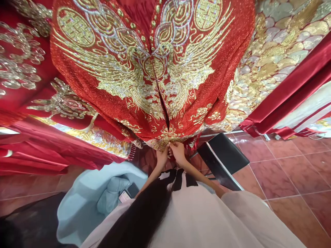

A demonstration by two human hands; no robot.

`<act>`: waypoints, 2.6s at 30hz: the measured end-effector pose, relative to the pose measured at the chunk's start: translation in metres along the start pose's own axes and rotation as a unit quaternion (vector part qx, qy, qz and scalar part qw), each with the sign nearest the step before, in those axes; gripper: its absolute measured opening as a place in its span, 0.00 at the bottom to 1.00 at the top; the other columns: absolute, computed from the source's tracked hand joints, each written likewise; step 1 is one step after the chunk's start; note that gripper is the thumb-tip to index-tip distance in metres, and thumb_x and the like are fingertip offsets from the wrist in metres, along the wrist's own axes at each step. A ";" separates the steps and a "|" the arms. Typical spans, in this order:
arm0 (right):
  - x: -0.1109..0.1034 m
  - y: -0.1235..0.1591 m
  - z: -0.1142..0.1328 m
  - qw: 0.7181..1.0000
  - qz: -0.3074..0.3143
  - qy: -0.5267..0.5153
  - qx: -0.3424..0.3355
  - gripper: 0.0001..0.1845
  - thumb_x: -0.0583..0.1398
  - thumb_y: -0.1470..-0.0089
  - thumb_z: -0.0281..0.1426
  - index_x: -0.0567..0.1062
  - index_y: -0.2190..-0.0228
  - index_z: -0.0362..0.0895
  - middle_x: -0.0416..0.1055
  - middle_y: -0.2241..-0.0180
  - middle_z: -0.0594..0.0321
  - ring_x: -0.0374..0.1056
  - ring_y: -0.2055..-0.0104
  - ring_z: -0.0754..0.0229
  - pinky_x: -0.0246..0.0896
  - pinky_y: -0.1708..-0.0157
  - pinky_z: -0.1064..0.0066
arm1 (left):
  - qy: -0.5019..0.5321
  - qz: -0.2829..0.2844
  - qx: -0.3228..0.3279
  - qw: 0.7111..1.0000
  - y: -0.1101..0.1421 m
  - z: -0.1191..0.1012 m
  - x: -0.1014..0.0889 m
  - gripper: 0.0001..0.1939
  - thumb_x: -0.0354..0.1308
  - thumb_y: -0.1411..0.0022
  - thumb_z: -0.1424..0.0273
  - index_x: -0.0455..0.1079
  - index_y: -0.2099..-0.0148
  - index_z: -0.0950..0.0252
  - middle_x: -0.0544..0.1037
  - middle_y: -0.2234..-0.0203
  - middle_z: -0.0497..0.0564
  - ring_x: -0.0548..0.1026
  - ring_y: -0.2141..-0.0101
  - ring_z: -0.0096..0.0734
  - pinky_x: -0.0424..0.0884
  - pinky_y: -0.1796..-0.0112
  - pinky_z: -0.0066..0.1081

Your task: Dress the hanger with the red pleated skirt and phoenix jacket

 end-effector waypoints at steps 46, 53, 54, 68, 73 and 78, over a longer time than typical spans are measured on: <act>-0.002 -0.007 0.001 0.987 0.106 0.120 0.004 0.15 0.56 0.51 0.36 0.68 0.83 0.40 0.65 0.87 0.65 0.55 0.87 0.71 0.47 0.87 0.80 | -0.022 0.006 0.117 0.993 -0.007 -0.006 -0.001 0.15 0.66 0.53 0.60 0.68 0.72 0.66 0.75 0.74 0.51 0.72 0.73 0.29 0.70 0.65 0.31; -0.004 -0.014 0.016 0.983 0.115 0.140 0.002 0.13 0.59 0.59 0.25 0.65 0.89 0.40 0.58 0.90 0.69 0.50 0.86 0.74 0.42 0.85 0.80 | -0.021 -0.003 0.117 0.993 -0.009 -0.008 0.001 0.14 0.67 0.55 0.63 0.69 0.70 0.66 0.77 0.71 0.54 0.75 0.66 0.34 0.70 0.57 0.35; -0.003 -0.014 0.016 0.985 0.112 0.131 0.018 0.13 0.58 0.59 0.24 0.65 0.89 0.40 0.56 0.91 0.70 0.48 0.87 0.74 0.40 0.85 0.80 | -0.022 -0.002 0.115 0.993 -0.009 -0.007 0.001 0.14 0.66 0.56 0.63 0.70 0.69 0.66 0.77 0.70 0.54 0.75 0.65 0.34 0.70 0.57 0.35; 0.038 0.003 0.065 0.998 0.058 0.013 0.028 0.10 0.54 0.60 0.22 0.61 0.88 0.41 0.52 0.90 0.72 0.42 0.88 0.75 0.32 0.87 0.79 | -0.006 -0.017 0.122 0.992 -0.023 0.002 -0.004 0.12 0.66 0.55 0.67 0.71 0.67 0.65 0.78 0.65 0.55 0.76 0.60 0.37 0.68 0.51 0.40; 0.049 0.009 0.128 0.996 0.083 -0.012 -0.031 0.07 0.55 0.56 0.22 0.67 0.83 0.38 0.54 0.89 0.72 0.42 0.88 0.76 0.34 0.88 0.79 | -0.013 -0.016 0.132 0.991 -0.026 0.006 0.000 0.14 0.67 0.56 0.68 0.73 0.64 0.66 0.78 0.63 0.55 0.75 0.60 0.37 0.65 0.47 0.43; 0.084 0.026 0.217 0.989 0.144 -0.009 -0.035 0.12 0.52 0.46 0.19 0.65 0.79 0.38 0.52 0.87 0.73 0.42 0.87 0.77 0.34 0.88 0.80 | -0.017 -0.011 0.119 0.993 -0.039 0.004 0.006 0.11 0.67 0.56 0.66 0.73 0.70 0.65 0.78 0.69 0.53 0.75 0.59 0.39 0.67 0.49 0.43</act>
Point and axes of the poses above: each hand's wrist, its own y-axis away from the middle knuckle, its own x-axis out of the palm, z = x × y, the point moved 8 cm from there along -y, towards the middle knuckle
